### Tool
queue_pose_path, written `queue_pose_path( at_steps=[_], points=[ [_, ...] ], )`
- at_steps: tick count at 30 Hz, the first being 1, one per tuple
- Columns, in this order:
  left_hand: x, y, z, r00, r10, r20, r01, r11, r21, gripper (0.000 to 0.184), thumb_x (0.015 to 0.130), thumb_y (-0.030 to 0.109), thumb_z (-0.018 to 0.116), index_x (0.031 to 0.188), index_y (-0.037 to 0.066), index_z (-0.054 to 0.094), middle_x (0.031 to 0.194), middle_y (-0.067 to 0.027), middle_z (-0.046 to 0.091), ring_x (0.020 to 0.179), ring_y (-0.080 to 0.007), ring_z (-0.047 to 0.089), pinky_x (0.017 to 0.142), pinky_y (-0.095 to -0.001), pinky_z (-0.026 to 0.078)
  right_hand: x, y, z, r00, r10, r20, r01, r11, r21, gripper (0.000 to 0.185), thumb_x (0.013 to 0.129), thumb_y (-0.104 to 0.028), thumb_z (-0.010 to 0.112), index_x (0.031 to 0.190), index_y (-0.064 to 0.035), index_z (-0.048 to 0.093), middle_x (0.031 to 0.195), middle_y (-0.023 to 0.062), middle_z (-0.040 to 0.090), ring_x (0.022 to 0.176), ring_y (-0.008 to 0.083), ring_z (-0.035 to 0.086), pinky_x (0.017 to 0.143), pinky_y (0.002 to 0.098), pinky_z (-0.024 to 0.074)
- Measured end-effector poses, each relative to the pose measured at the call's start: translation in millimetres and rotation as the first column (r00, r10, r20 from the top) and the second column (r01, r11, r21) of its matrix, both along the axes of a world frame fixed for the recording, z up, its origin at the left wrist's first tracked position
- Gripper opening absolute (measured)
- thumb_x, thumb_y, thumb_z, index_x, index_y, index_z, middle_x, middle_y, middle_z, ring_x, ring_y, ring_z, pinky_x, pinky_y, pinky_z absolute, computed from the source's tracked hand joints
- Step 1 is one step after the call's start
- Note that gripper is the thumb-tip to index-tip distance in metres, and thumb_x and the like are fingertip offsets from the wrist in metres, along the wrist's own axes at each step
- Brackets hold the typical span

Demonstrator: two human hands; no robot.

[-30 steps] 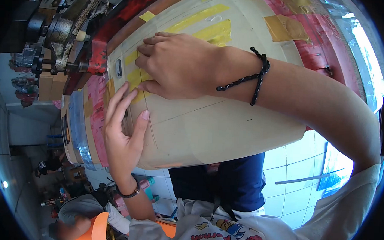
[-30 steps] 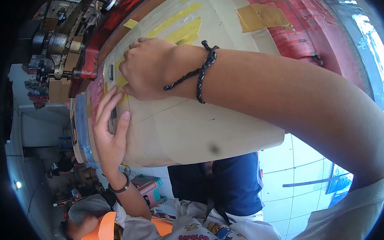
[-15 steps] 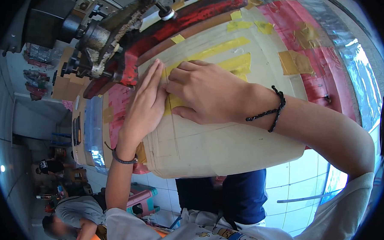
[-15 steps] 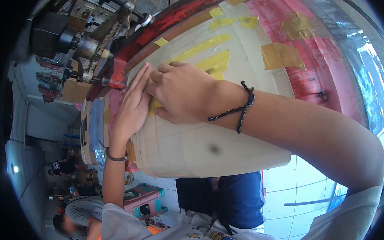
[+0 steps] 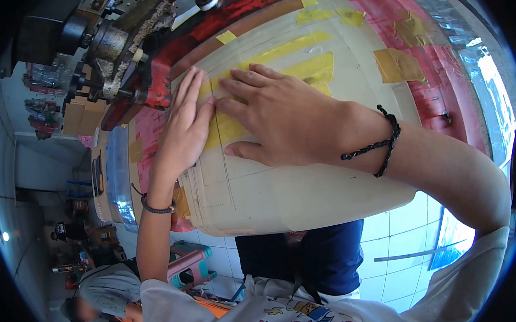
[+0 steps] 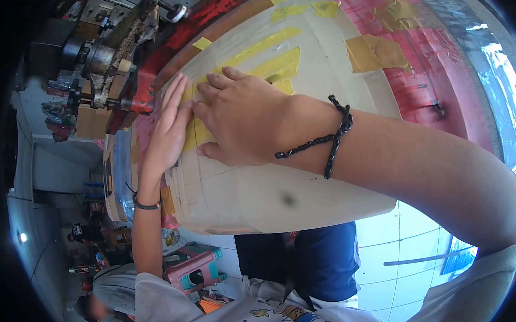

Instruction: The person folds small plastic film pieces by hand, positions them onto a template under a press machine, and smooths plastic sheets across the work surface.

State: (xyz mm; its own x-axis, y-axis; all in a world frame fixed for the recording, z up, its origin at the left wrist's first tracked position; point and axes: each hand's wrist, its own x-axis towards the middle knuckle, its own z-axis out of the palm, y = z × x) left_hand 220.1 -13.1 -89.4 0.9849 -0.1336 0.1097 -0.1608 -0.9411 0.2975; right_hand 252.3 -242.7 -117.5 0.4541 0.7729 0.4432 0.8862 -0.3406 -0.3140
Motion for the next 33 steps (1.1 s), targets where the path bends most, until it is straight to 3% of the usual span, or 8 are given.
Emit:
queue_pose_path(
  at_steps=[9, 15, 21, 24, 33],
  points=[
    [2, -1, 0, 1.000, -0.002, 0.011, 0.001, 0.999, 0.047, 0.056, 0.107, 0.028, 0.046, 0.158, 0.006, 0.034, 0.166, -0.0186, 0.030, 0.154, -0.0367, 0.026, 0.124, -0.0451, 0.024, -1, 0, 0, 1.000, -0.019, 0.005, 0.019, 1.000, -0.012, 0.066, 0.098, -0.043, 0.060, 0.142, 0.0060, 0.053, 0.152, 0.0261, 0.048, 0.147, 0.0386, 0.040, 0.126, 0.0455, 0.0269],
    [-5, -4, 6, 0.998, 0.033, -0.049, -0.037, 0.996, -0.076, 0.054, 0.108, 0.027, 0.046, 0.157, 0.005, 0.037, 0.168, -0.0180, 0.026, 0.156, -0.0357, 0.021, 0.126, -0.0436, 0.020, -2, 2, -3, 0.999, -0.044, 0.017, 0.044, 0.999, 0.010, 0.063, 0.098, -0.042, 0.061, 0.140, 0.0047, 0.055, 0.151, 0.0268, 0.049, 0.146, 0.0395, 0.041, 0.125, 0.0454, 0.0280],
    [-44, -6, 13, 0.997, -0.004, -0.071, 0.004, 1.000, -0.001, 0.056, 0.108, 0.025, 0.048, 0.157, 0.001, 0.036, 0.170, -0.0175, 0.023, 0.158, -0.0349, 0.018, 0.127, -0.0449, 0.017, 3, 4, -7, 0.998, -0.048, 0.041, 0.046, 0.998, 0.046, 0.060, 0.097, -0.041, 0.062, 0.137, 0.0038, 0.057, 0.151, 0.0272, 0.049, 0.145, 0.0399, 0.043, 0.125, 0.0454, 0.0284],
    [-57, -2, 13, 0.997, -0.035, -0.063, 0.039, 0.997, 0.067, 0.059, 0.105, 0.025, 0.052, 0.157, 0.000, 0.036, 0.169, -0.0174, 0.027, 0.157, -0.0342, 0.020, 0.127, -0.0459, 0.016, 5, 5, -6, 0.998, -0.050, 0.041, 0.048, 0.998, 0.038, 0.059, 0.097, -0.040, 0.063, 0.136, 0.0038, 0.057, 0.151, 0.0272, 0.049, 0.144, 0.0401, 0.044, 0.125, 0.0453, 0.0289],
    [-55, -3, 6, 0.999, -0.054, 0.002, 0.054, 0.998, 0.038, 0.062, 0.103, 0.024, 0.055, 0.157, 0.001, 0.038, 0.164, -0.0182, 0.035, 0.152, -0.0356, 0.031, 0.125, -0.0472, 0.019, 9, 11, -8, 0.994, -0.077, 0.071, 0.071, 0.994, 0.088, 0.051, 0.097, -0.034, 0.063, 0.129, 0.0057, 0.062, 0.143, 0.0276, 0.056, 0.139, 0.0393, 0.050, 0.123, 0.0450, 0.0333]
  ],
)
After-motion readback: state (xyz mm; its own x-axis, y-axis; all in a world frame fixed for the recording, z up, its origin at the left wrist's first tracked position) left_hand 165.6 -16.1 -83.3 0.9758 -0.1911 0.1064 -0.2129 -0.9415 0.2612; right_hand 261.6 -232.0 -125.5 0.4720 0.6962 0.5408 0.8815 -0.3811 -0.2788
